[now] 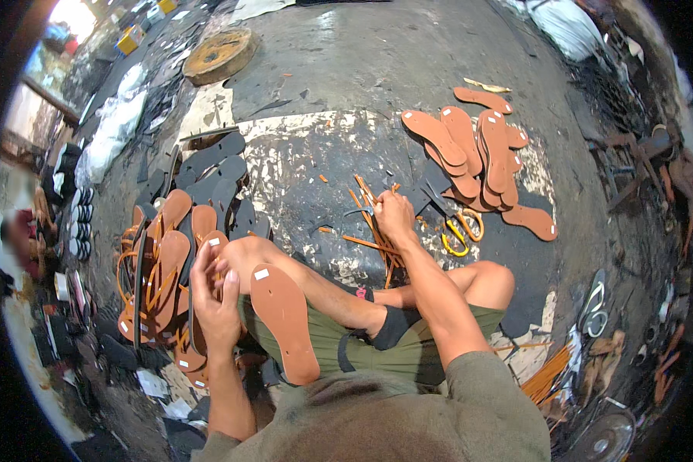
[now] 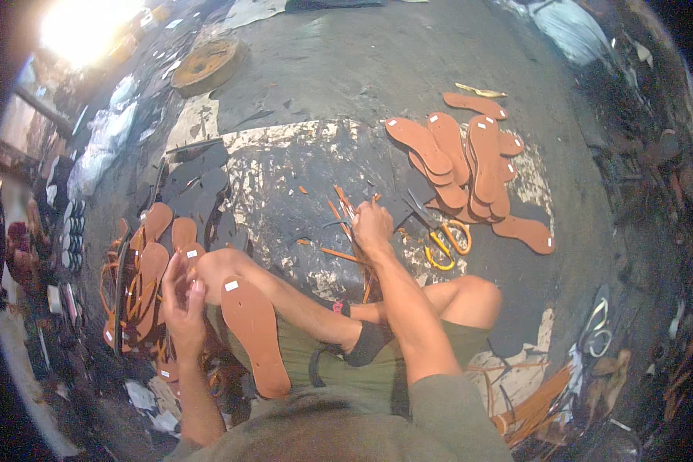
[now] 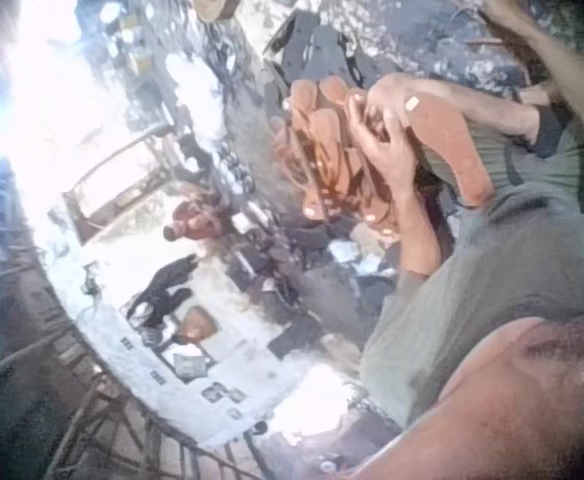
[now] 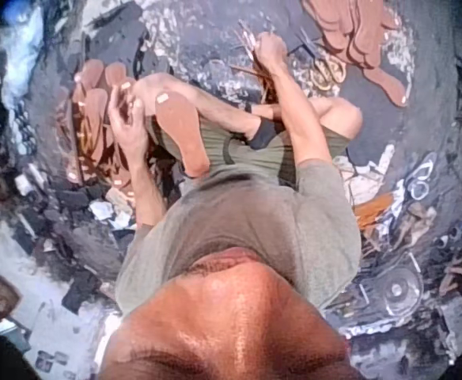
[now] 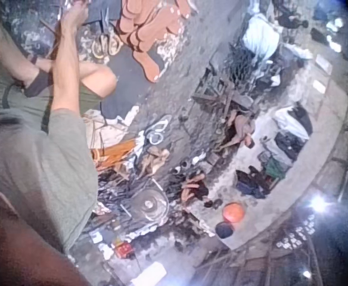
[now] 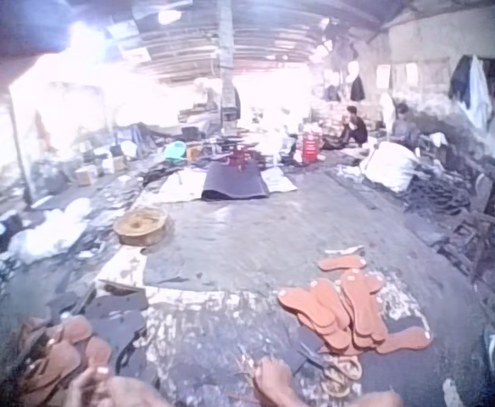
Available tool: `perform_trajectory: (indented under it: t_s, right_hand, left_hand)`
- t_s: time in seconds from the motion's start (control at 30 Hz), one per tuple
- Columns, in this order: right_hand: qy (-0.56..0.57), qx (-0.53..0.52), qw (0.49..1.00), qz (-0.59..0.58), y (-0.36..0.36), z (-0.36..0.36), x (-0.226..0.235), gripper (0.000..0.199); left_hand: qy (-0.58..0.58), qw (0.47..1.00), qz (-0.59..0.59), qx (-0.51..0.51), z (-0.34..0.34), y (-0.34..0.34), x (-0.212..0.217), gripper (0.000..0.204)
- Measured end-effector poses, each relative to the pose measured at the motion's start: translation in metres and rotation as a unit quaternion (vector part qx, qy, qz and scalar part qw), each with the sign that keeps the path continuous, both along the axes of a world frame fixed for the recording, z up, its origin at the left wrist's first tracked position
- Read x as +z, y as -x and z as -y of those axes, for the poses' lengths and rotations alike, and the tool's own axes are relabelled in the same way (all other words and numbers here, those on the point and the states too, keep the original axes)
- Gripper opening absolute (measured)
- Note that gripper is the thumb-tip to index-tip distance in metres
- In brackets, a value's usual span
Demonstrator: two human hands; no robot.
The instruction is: The person assembles flip-flops by inserting orange straps through pre-punched holes in brown soles and securing them by hand. They occasionally use scissors to trim excess strap length and place finished flip-flops into a nearby pile.
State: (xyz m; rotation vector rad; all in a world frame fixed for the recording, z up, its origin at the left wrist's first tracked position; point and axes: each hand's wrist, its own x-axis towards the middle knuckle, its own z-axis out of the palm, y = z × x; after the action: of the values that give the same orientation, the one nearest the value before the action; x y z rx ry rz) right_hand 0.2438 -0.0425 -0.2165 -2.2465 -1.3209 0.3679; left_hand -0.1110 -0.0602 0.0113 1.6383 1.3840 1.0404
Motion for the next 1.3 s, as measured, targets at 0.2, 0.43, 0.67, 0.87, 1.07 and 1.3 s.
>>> perform_trajectory:
  t_s: [0.2, 0.43, 0.67, 0.87, 1.07, 1.3]
  right_hand:
    - [-0.182, 0.096, 0.915, -0.346, 0.085, 0.041, 0.136, 0.016]
    - [-0.122, 0.048, 0.922, -0.364, 0.054, 0.023, 0.086, 0.020]
    - [0.005, 0.213, 0.977, -0.019, 0.052, 0.027, 0.008, 0.019]
    - [-0.124, 0.090, 0.968, -0.199, 0.052, 0.031, 0.021, 0.019]
    - [-0.248, 0.102, 0.913, -0.309, 0.074, 0.062, 0.208, 0.022]
    - [-0.312, 0.167, 0.905, -0.238, 0.104, 0.092, 0.246, 0.023]
  left_hand:
    - [0.145, 0.967, 0.150, -0.143, -0.026, -0.099, -0.018, 0.039]
    - [0.086, 0.983, 0.131, -0.099, -0.029, -0.074, -0.005, 0.033]
    - [0.056, 0.971, 0.226, -0.059, -0.016, -0.031, -0.001, 0.040]
    - [0.100, 0.973, 0.167, -0.124, -0.023, -0.050, 0.005, 0.050]
    - [0.135, 0.935, 0.228, -0.237, -0.015, -0.076, 0.013, 0.052]
    - [0.118, 0.906, 0.284, -0.290, -0.002, -0.082, 0.019, 0.045]
